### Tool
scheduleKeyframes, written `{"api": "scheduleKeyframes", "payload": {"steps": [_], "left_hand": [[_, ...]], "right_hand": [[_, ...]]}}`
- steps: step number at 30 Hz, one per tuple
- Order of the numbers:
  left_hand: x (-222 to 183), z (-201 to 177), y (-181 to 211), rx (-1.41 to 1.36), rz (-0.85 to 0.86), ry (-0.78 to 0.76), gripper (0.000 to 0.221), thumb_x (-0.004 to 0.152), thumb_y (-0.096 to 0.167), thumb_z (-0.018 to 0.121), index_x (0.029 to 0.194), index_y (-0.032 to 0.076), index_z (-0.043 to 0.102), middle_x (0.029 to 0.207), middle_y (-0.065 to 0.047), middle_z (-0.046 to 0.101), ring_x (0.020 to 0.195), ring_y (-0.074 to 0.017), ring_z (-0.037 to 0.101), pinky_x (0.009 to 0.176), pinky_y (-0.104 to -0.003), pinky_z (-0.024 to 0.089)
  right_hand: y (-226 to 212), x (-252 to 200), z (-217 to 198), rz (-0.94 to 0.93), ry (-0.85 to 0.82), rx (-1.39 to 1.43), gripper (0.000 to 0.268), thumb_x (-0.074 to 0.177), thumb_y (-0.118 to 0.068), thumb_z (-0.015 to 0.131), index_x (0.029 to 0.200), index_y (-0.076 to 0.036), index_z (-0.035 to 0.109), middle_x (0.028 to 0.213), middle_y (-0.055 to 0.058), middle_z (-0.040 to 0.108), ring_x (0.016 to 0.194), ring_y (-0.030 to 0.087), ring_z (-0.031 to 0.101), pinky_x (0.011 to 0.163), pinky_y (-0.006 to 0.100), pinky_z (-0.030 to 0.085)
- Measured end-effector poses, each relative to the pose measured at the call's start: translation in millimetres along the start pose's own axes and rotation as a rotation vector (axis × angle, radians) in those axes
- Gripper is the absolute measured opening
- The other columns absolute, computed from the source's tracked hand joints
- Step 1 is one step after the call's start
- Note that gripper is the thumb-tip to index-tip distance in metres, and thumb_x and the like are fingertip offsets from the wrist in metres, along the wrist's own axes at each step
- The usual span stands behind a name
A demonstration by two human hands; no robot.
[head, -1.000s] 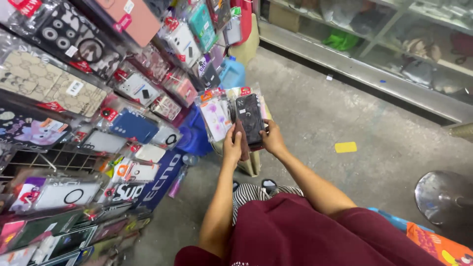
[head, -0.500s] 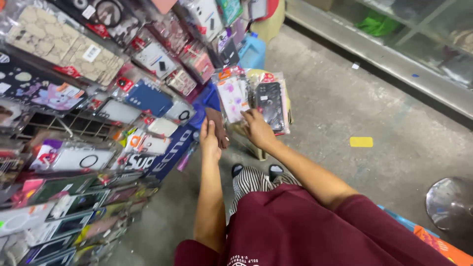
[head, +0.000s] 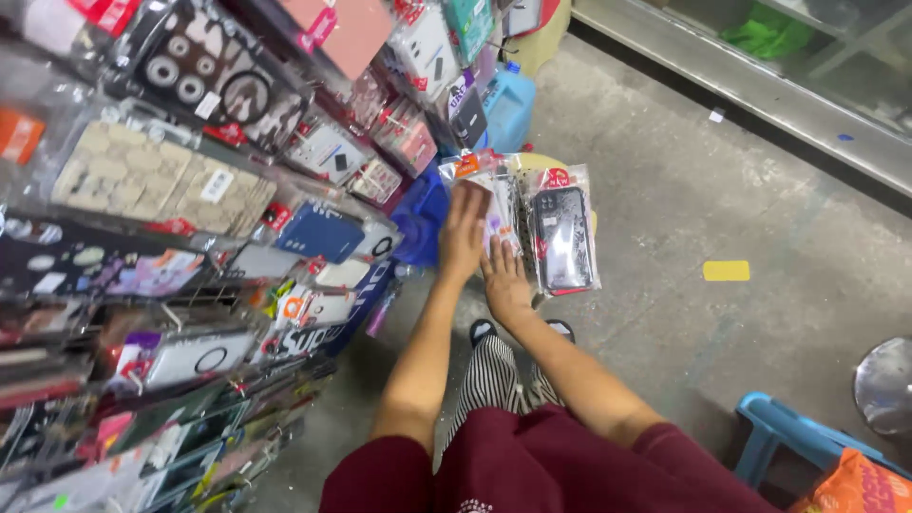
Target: Organizing and selecting various mobile phone cases on a retail display rack.
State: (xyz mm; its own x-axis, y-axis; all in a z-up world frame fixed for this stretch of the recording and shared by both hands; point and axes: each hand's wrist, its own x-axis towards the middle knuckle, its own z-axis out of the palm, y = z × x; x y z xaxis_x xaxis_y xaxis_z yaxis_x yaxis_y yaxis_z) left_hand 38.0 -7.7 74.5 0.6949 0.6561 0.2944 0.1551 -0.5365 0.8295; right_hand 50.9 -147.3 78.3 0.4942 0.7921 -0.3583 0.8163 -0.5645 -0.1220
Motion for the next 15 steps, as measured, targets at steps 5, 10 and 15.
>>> {"api": "scheduleKeyframes", "payload": {"steps": [5,10,15], "left_hand": [[45.3,38.8,-35.4,0.795,0.098,-0.651,0.061,0.104,0.03,0.054,0.157,0.047,0.03,0.173,0.0,0.01,0.158,-0.0314,0.013,0.126,-0.06,0.012],[71.7,43.0,-87.6,0.6,-0.015,-0.308,0.063,0.098,0.019,0.064,0.156,0.031,0.041,0.164,-0.013,0.031,0.151,-0.0367,0.031,0.125,-0.052,0.027],[1.2,49.7,-30.2,0.549,0.129,-0.076,0.056,0.09,0.01,0.066,0.145,0.018,0.057,0.154,-0.02,0.047,0.141,-0.0476,0.042,0.11,-0.054,0.044]], "right_hand": [[-4.9,0.6,-16.4,0.044,-0.086,0.007,0.06,0.103,-0.009,0.042,0.161,-0.016,0.03,0.172,0.02,0.005,0.158,0.038,0.008,0.123,0.047,0.025],[-8.2,1.5,-24.4,0.074,-0.122,0.051,0.072,0.101,-0.006,0.04,0.166,-0.018,0.011,0.172,0.018,0.001,0.158,0.036,0.007,0.124,0.05,0.019],[0.8,6.9,0.4,0.082,-0.146,0.0,0.063,0.102,-0.008,0.041,0.162,-0.017,0.026,0.173,0.015,-0.003,0.159,0.033,0.001,0.126,0.048,0.016]]}}
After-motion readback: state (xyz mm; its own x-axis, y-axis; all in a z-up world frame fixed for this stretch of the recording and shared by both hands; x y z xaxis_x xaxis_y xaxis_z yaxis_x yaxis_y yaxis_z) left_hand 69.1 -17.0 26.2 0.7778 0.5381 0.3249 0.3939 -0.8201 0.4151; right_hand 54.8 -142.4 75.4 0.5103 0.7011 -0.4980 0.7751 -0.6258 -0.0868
